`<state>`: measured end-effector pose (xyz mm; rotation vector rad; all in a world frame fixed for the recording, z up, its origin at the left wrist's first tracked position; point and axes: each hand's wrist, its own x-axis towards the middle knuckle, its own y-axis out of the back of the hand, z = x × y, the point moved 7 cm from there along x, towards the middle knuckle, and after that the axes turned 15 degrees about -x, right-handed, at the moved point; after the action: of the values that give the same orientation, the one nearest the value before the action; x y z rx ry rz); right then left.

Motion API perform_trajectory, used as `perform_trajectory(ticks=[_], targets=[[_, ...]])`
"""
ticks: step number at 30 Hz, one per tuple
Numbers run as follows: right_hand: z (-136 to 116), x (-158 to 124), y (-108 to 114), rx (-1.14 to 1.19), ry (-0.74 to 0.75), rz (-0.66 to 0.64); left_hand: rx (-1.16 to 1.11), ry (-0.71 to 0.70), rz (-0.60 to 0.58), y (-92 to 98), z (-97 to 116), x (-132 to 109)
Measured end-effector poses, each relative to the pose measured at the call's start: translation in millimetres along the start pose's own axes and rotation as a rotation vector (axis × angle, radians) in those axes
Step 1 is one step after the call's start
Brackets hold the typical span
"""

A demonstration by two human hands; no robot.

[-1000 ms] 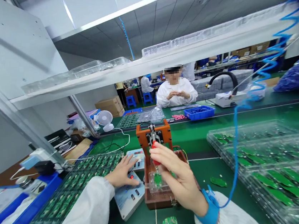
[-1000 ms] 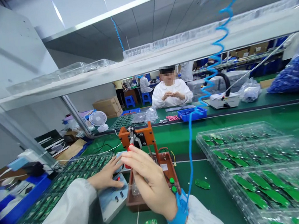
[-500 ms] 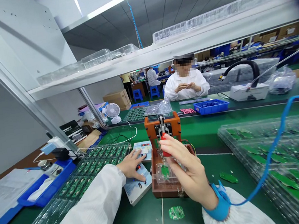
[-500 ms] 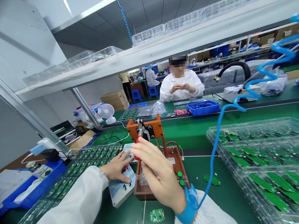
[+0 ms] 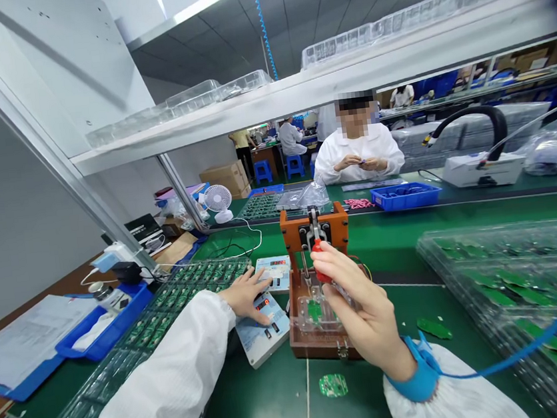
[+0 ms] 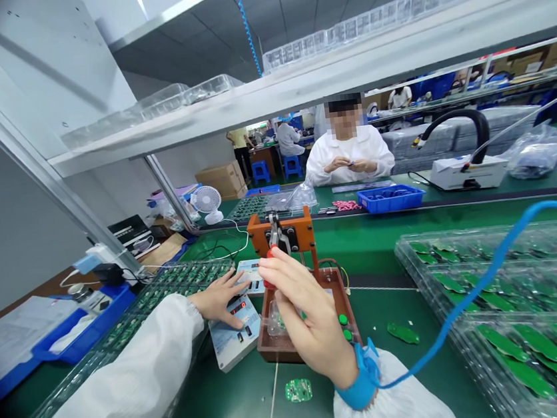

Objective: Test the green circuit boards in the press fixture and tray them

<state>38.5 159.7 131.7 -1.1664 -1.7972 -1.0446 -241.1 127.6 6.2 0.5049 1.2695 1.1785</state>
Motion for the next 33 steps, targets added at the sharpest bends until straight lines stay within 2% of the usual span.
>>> perform_trajectory(ticks=[6,17,23,26,29,31,33], targets=[[1,0,-1,-0.006,0.004,-0.001,0.022,0.024,-0.075,-10.3,-5,0],[-2,1,1,-0.007,0.01,0.015,-0.001,0.023,-0.096,-15.1,-10,5],[0,-2,0,-0.012,0.001,0.012,0.002,0.039,-0.114,-14.0,-6,7],[0,-3,0,-0.019,-0.007,0.013,-0.116,-0.028,0.038,-10.1,3,-4],[0,-3,1,-0.012,-0.02,0.004,-0.214,-0.076,0.259,-8.6,6,-35],[2,-1,4,-0.013,-0.033,-0.003,-0.238,-0.053,0.326,-13.8,-1,-60],[5,1,8,-0.029,-0.033,-0.003,-0.259,-0.006,0.38,-17.3,-19,-87]])
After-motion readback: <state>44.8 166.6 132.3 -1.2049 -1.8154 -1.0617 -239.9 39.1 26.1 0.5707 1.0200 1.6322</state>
